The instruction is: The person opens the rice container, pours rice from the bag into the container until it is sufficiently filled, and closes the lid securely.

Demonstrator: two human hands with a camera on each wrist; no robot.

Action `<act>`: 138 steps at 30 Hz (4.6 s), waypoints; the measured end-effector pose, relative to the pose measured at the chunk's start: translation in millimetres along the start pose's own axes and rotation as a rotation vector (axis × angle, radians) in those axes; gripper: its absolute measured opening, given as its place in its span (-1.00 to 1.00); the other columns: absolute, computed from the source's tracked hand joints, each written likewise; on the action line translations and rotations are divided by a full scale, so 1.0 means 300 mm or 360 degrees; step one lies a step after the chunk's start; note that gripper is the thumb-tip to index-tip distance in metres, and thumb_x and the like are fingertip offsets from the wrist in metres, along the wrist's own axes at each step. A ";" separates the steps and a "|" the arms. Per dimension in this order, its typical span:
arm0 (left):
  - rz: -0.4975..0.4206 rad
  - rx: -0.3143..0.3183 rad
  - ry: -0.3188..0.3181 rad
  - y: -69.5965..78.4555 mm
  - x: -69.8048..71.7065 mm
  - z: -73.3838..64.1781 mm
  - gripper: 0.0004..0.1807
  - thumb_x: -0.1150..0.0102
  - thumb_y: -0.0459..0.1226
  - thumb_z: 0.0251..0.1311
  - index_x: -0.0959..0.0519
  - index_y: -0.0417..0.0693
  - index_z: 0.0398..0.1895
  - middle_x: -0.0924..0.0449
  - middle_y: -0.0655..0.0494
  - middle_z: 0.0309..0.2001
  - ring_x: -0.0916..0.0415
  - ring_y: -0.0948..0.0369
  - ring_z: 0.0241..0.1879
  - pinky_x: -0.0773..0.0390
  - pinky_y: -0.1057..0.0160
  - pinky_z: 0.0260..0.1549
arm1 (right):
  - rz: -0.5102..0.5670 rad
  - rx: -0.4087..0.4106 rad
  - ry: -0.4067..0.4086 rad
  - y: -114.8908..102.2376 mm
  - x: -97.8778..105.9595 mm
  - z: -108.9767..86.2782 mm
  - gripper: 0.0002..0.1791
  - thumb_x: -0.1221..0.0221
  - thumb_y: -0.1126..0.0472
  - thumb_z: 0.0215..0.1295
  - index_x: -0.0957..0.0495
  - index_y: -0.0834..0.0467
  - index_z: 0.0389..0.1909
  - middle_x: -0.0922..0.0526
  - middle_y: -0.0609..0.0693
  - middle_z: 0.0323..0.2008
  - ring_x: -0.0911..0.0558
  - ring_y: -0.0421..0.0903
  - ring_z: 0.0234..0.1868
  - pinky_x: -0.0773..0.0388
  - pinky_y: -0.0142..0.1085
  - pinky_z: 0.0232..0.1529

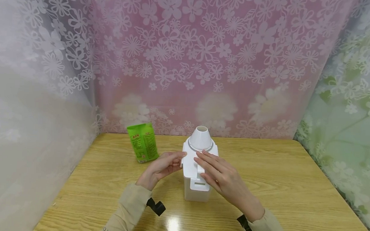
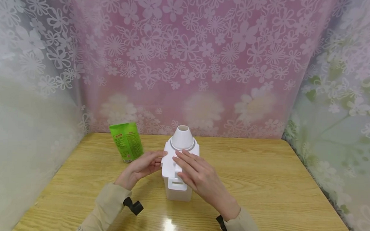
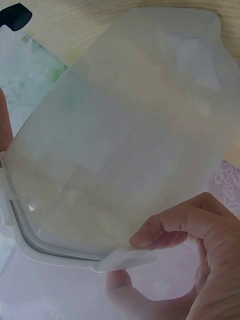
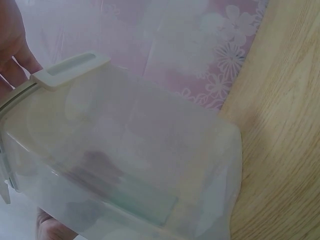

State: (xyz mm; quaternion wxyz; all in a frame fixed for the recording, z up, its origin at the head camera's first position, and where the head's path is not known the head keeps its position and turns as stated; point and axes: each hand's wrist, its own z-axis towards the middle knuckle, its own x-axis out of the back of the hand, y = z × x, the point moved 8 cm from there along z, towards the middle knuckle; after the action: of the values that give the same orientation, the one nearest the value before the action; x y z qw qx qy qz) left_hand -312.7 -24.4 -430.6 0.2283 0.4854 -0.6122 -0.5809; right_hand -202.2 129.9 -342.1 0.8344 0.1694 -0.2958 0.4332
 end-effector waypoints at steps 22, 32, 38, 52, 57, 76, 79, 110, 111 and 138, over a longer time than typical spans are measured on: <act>0.0125 -0.0092 0.0100 0.018 0.018 -0.026 -0.32 -0.15 -0.16 0.43 -0.21 -0.41 0.43 -0.52 -0.11 0.14 -0.58 0.16 0.05 -0.54 0.07 0.22 | 0.0009 0.0000 0.0005 0.002 -0.003 0.000 -0.49 0.11 -0.05 0.64 -0.53 0.15 0.32 -0.57 0.07 0.30 -0.55 0.07 0.30 -0.39 -0.26 0.37; 0.0720 -0.0509 0.0421 0.107 -0.017 -0.103 -0.30 -0.22 -0.12 0.41 -0.24 -0.20 0.49 -0.35 -0.22 0.39 -0.34 -0.14 0.35 -0.42 -0.14 0.28 | -0.0027 0.0000 0.0006 -0.001 -0.005 -0.005 -0.48 0.10 -0.06 0.63 -0.52 0.16 0.34 -0.57 0.06 0.30 -0.57 0.06 0.29 -0.45 -0.25 0.32; 0.1348 -0.0904 0.0514 0.165 -0.096 -0.183 -0.42 -0.16 -0.20 0.43 -0.35 -0.21 0.43 -0.37 -0.22 0.39 -0.32 -0.16 0.38 -0.36 -0.21 0.32 | -0.0024 0.0020 0.0056 -0.006 -0.002 -0.001 -0.48 0.10 -0.04 0.63 -0.53 0.22 0.31 -0.59 0.09 0.27 -0.59 0.08 0.26 -0.43 -0.27 0.33; 0.2383 -0.1293 0.0519 0.152 -0.236 -0.269 -0.47 0.01 -0.13 0.52 -0.39 -0.18 0.44 -0.40 -0.06 0.42 -0.39 -0.04 0.35 -0.40 -0.14 0.30 | -0.0009 0.0012 0.0072 -0.006 -0.001 0.002 -0.47 0.11 -0.03 0.64 -0.53 0.25 0.30 -0.59 0.13 0.26 -0.58 0.12 0.26 -0.38 -0.27 0.38; 0.2527 -0.1223 0.0556 0.136 -0.244 -0.271 -0.46 0.07 -0.07 0.54 -0.39 -0.12 0.45 -0.37 -0.01 0.45 -0.32 0.01 0.42 -0.32 -0.21 0.34 | -0.0012 0.0004 0.0067 -0.004 -0.004 0.000 -0.47 0.11 -0.04 0.64 -0.52 0.25 0.31 -0.59 0.13 0.27 -0.58 0.11 0.27 -0.36 -0.26 0.39; 0.2588 -0.1260 0.0609 0.126 -0.256 -0.273 -0.49 0.14 -0.13 0.53 -0.41 -0.13 0.43 -0.39 -0.01 0.44 -0.30 0.09 0.45 -0.28 -0.24 0.36 | 0.0268 -0.0116 -0.0005 0.008 0.018 0.009 -0.50 0.02 -0.04 0.60 -0.55 0.21 0.28 -0.58 0.12 0.27 -0.52 0.10 0.33 -0.30 -0.43 0.39; 0.2591 -0.1262 0.0613 0.125 -0.254 -0.272 -0.49 0.13 -0.13 0.53 -0.41 -0.12 0.43 -0.39 0.01 0.44 -0.30 0.09 0.44 -0.28 -0.23 0.37 | 0.0297 -0.0096 0.0014 0.007 0.032 0.013 -0.52 -0.01 -0.03 0.58 -0.59 0.20 0.25 -0.61 0.11 0.23 -0.55 0.10 0.30 -0.33 -0.45 0.36; 0.2486 -0.1271 0.0613 0.126 -0.246 -0.271 -0.50 0.13 -0.13 0.52 -0.42 -0.12 0.41 -0.40 0.00 0.42 -0.31 0.06 0.43 -0.27 -0.23 0.37 | 0.1626 -0.1736 -0.0325 0.311 -0.035 -0.171 -0.38 -0.06 0.11 0.58 -0.21 0.44 0.43 -0.42 0.32 0.26 -0.68 -0.11 0.00 -0.66 -0.24 0.06; 0.2488 -0.1273 0.0612 0.126 -0.246 -0.271 -0.50 0.13 -0.14 0.52 -0.42 -0.12 0.41 -0.40 0.00 0.42 -0.31 0.06 0.43 -0.27 -0.23 0.37 | 0.1684 -0.1765 -0.0342 0.311 -0.043 -0.175 -0.36 -0.04 0.10 0.59 -0.17 0.46 0.45 -0.41 0.29 0.28 -0.67 -0.11 0.02 -0.65 -0.24 0.08; 0.2432 -0.1298 0.0592 0.128 -0.238 -0.268 -0.51 0.10 -0.13 0.51 -0.45 -0.09 0.40 -0.42 0.01 0.41 -0.33 0.04 0.41 -0.27 -0.25 0.36 | 0.2195 -0.2105 -0.0566 0.344 -0.166 -0.181 -0.82 -0.02 0.20 0.51 -0.56 0.19 -0.15 -0.66 -0.02 -0.20 -0.68 -0.16 -0.15 -0.66 -0.32 -0.01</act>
State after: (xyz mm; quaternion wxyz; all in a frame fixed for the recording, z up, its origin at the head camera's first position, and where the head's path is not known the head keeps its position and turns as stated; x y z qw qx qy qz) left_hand -227.2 -7.9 -356.7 0.8051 -0.0889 -0.4673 -0.3542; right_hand -290.7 186.7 -412.8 0.2671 -0.4814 -0.6355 0.5414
